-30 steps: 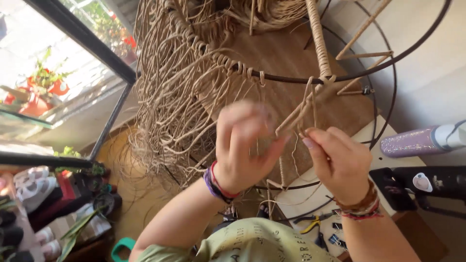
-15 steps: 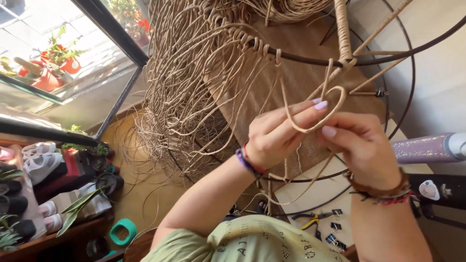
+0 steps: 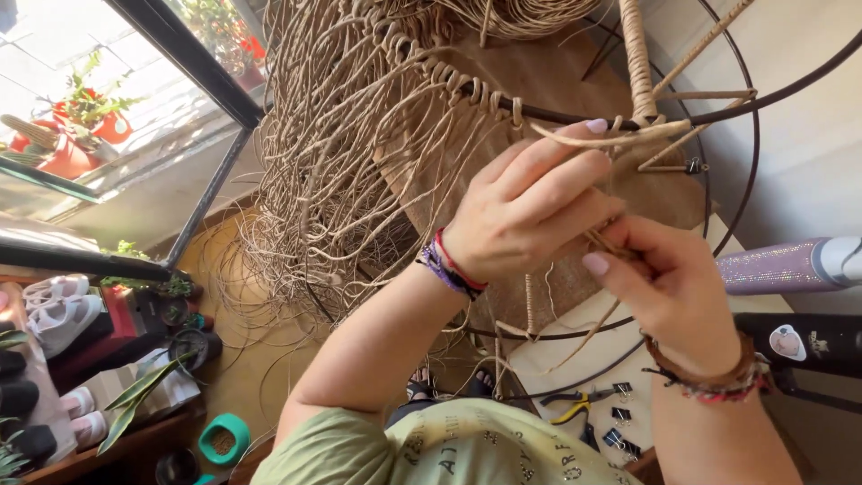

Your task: Weaving thin strips of material onto a metal furniture frame to create a textured surface.

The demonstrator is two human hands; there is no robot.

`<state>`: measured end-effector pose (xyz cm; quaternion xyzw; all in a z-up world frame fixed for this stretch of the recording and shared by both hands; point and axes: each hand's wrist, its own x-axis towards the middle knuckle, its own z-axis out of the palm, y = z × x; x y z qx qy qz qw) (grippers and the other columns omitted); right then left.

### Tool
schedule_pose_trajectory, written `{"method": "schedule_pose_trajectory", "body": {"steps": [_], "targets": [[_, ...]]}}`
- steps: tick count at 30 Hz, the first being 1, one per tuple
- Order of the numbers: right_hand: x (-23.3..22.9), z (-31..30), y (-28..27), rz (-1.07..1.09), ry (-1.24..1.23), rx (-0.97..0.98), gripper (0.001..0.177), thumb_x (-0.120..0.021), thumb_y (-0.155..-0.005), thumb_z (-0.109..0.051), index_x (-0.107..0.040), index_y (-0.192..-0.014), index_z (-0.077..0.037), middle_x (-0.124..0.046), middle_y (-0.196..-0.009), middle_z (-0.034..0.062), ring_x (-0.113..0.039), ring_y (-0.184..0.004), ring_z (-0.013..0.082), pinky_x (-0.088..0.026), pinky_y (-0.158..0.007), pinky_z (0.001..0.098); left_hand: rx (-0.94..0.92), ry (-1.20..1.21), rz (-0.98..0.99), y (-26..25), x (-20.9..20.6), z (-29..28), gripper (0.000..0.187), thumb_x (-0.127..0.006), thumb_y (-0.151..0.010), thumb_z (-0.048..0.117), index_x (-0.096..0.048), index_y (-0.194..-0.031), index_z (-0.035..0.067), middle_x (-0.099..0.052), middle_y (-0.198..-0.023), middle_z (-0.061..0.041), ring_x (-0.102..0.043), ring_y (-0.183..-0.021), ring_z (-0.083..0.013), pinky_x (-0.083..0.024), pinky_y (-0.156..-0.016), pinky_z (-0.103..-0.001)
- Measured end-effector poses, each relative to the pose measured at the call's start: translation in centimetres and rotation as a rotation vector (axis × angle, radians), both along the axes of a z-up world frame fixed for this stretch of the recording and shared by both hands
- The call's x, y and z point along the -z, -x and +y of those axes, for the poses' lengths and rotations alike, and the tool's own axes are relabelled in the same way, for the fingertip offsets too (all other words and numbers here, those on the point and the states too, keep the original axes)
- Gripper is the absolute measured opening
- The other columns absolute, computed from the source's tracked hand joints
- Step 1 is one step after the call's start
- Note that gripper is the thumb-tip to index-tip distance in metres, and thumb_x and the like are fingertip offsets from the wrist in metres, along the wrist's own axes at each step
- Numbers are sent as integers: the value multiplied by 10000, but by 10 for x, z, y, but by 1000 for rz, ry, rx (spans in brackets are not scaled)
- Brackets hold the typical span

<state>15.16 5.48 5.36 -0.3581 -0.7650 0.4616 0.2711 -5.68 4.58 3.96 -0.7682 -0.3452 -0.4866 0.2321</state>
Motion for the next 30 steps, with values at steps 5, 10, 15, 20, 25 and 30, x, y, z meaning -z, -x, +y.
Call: {"method": "schedule_pose_trajectory", "body": {"steps": [5,10,15,20,25,30], "targets": [[-4,-4,-2,55,-5,4,278,-638,-953,-180,-485,-739,-91,-289,-635,-55,-220,-574,69,-169,-527,233,23,-219,30,6,-9,-1,73,-687,-1029,103,-733,-1033,46,-642,-1170,-110,-746,-1048,-260,-701,-855,-321],[2,-4,-2,126,23,-35,279,-597,-967,-198,-456,-746,-103,-341,-680,-49,-292,-641,93,-252,-594,239,35,-204,39,10,-8,-17,192,-580,-1060,64,-705,-1188,-4,-759,-1134,-131,-825,-993,-221,-709,-884,-314],[31,7,-13,334,51,67,152,-541,-996,-81,-628,-874,-58,-561,-744,-24,-447,-629,75,-393,-576,203,127,59,-61,10,45,-50,134,-457,-905,23,-559,-958,92,-605,-636,37,-695,-690,-195,-417,-809,-343],[29,7,-18,162,51,83,169,-599,-1015,-130,-619,-893,-15,-560,-754,6,-471,-669,99,-403,-628,229,7,336,-230,8,66,-59,286,-621,-983,71,-536,-1256,96,-668,-953,-64,-629,-785,-167,-506,-965,-342],[29,3,-11,113,20,63,116,-594,-990,-130,-640,-922,-48,-477,-748,-46,-391,-681,84,-331,-646,233,-104,355,-297,-8,25,-42,237,-722,-1038,241,-668,-1238,124,-598,-1204,-72,-647,-888,-205,-599,-782,-323],[21,0,-5,138,-33,1,232,-573,-1017,-177,-599,-827,-47,-487,-679,-18,-385,-621,81,-310,-605,223,602,383,-288,9,11,-62,404,-406,-1019,258,-547,-696,61,-534,-747,-51,-596,-1056,-318,-337,-926,-457]]}}
